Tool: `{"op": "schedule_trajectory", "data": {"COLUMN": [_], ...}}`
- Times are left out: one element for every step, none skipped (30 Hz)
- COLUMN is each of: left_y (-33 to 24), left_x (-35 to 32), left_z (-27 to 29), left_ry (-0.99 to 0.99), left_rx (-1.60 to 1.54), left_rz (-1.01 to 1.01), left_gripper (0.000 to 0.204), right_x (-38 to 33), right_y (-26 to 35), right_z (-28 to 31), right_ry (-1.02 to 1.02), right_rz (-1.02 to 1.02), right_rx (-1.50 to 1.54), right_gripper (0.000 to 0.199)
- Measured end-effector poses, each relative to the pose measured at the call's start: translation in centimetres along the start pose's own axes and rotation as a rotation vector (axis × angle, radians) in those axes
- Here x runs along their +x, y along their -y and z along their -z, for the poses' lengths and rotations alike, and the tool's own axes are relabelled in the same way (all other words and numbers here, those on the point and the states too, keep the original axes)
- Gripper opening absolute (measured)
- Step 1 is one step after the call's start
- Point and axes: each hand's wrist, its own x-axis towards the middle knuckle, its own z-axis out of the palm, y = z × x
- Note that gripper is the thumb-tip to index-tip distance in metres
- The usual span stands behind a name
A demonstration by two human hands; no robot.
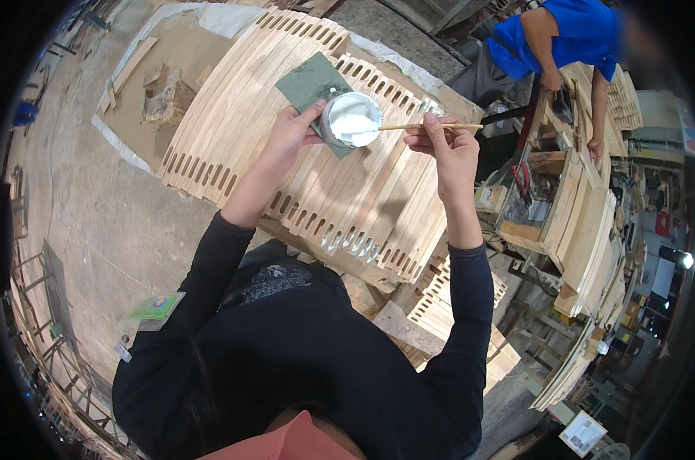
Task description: The person stacks light-colored wooden slats with notched ends into a rectangular crate frame on a workbench. They then use a small brush to apply a white substance from a container into the notches of the assembled wooden structure.
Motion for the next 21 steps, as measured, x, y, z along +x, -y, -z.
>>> {"op": "schedule_trajectory", "data": {"left_y": [0.0,0.1,0.1,0.2,0.2,0.1,0.0,0.0,0.0,0.1,0.1,0.1,0.1,0.1,0.1,0.1,0.2,0.1,0.0,-0.1,-0.2], "left_x": [0.1,0.2,0.2,0.2,0.2,0.2,0.2,0.2,0.3,0.3,0.4,0.4,0.5,0.5,0.5,0.5,0.4,0.3,0.2,0.0,-0.1], "left_z": [0.0,0.1,0.1,0.1,0.1,0.0,-0.1,-0.2,-0.2,-0.2,-0.2,-0.2,-0.2,-0.2,-0.2,-0.1,0.0,0.1,0.2,0.4,0.5], "left_ry": [0.005,0.011,0.006,0.001,-0.003,0.003,0.01,0.016,0.018,0.02,0.022,0.021,0.018,0.016,0.01,0.003,-0.004,-0.011,-0.012,-0.013,-0.025], "left_rx": [-0.006,-0.012,-0.021,-0.029,-0.038,-0.034,-0.029,-0.025,-0.024,-0.022,-0.02,-0.022,-0.023,-0.025,-0.027,-0.03,-0.032,-0.047,-0.059,-0.072,-0.048], "left_rz": [0.001,0.001,0.003,0.004,0.005,0.006,0.006,0.007,0.004,0.002,-0.001,0.002,0.006,0.01,0.007,0.005,0.002,-0.005,-0.011,-0.017,-0.006], "left_gripper": [0.032,0.032,0.032,0.033,0.033,0.033,0.034,0.034,0.034,0.035,0.035,0.035,0.035,0.035,0.035,0.035,0.035,0.035,0.035,0.035,0.036], "right_x": [0.1,0.2,0.3,0.4,0.5,0.6,0.9,1.1,1.2,1.4,1.5,1.6,1.7,1.9,2.1,2.5,2.9,3.4,4.0,4.7,5.2], "right_y": [-0.2,-0.3,-0.3,-0.2,-0.2,-0.4,-0.8,-1.0,-1.1,-1.1,-1.1,-1.1,-1.1,-1.1,-1.0,-0.8,-0.7,-0.6,-0.5,-0.5,-0.5], "right_z": [0.1,0.1,0.0,-0.3,-0.4,-0.1,0.4,0.8,0.8,0.8,0.9,0.9,0.9,0.9,0.9,1.1,1.3,2.0,2.9,3.5,3.6], "right_ry": [-0.023,-0.046,-0.053,-0.06,-0.066,-0.06,-0.055,-0.049,-0.05,-0.052,-0.053,-0.052,-0.051,-0.049,-0.063,-0.076,-0.088,-0.101,-0.143,-0.184,-0.244], "right_rz": [-0.027,-0.054,-0.063,-0.071,-0.08,-0.106,-0.131,-0.156,-0.164,-0.172,-0.18,-0.182,-0.184,-0.186,-0.152,-0.117,-0.083,-0.036,0.023,0.08,0.172], "right_rx": [0.038,0.075,0.117,0.159,0.201,0.177,0.152,0.128,0.102,0.076,0.05,0.057,0.065,0.073,0.088,0.103,0.118,0.136,0.057,-0.022,-0.082], "right_gripper": [0.021,0.021,0.023,0.024,0.025,0.025,0.026,0.026,0.027,0.027,0.028,0.028,0.028,0.028,0.028,0.028,0.027,0.024,0.022,0.02,0.02]}}
